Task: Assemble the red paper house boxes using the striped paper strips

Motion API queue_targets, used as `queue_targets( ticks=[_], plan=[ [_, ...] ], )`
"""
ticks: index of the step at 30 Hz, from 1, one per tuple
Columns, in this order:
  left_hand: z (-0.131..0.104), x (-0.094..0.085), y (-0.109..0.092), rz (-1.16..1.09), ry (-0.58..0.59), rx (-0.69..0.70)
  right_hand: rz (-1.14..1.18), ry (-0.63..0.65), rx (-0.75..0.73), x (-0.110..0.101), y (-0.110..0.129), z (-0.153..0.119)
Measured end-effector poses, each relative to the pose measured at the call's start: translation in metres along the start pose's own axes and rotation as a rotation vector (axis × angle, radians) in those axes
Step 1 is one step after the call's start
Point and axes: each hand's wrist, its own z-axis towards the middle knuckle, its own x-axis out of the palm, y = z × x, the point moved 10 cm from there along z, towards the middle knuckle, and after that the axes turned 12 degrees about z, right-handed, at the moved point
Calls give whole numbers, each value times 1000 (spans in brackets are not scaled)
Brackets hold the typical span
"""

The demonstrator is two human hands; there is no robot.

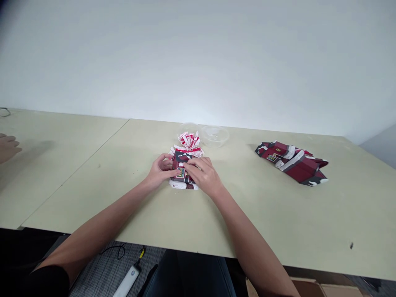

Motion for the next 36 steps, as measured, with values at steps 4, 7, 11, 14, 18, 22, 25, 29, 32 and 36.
queue_targets(
  ticks=[4,7,11,14,18,22,25,29,32,36],
  plan=[
    [1,0,2,5,0,14,-24,33,0,2,3,3],
    [2,0,4,3,-8,8,-24,59,50,5,-4,1],
    [2,-1,5,4,-10,13,41,64,99,8,-15,-2],
    [1,-2,5,-6,-10,32,78,82,128,12,-19,-2],
    [0,-3,4,14,-13,44,118,85,109,14,-10,1],
    [6,-4,-3,67,17,44,65,8,99,6,-3,6],
    [18,-39,-17,58,-119,99,54,-79,99,-16,-14,7],
    [12,-155,-39,143,-689,203,-148,-31,397,-59,-84,-17],
    [-27,-234,-52,418,-1154,177,-407,115,740,-105,-152,-56],
    [-66,-288,-52,511,-1383,149,-798,346,1076,-177,-217,-95]
  ],
)
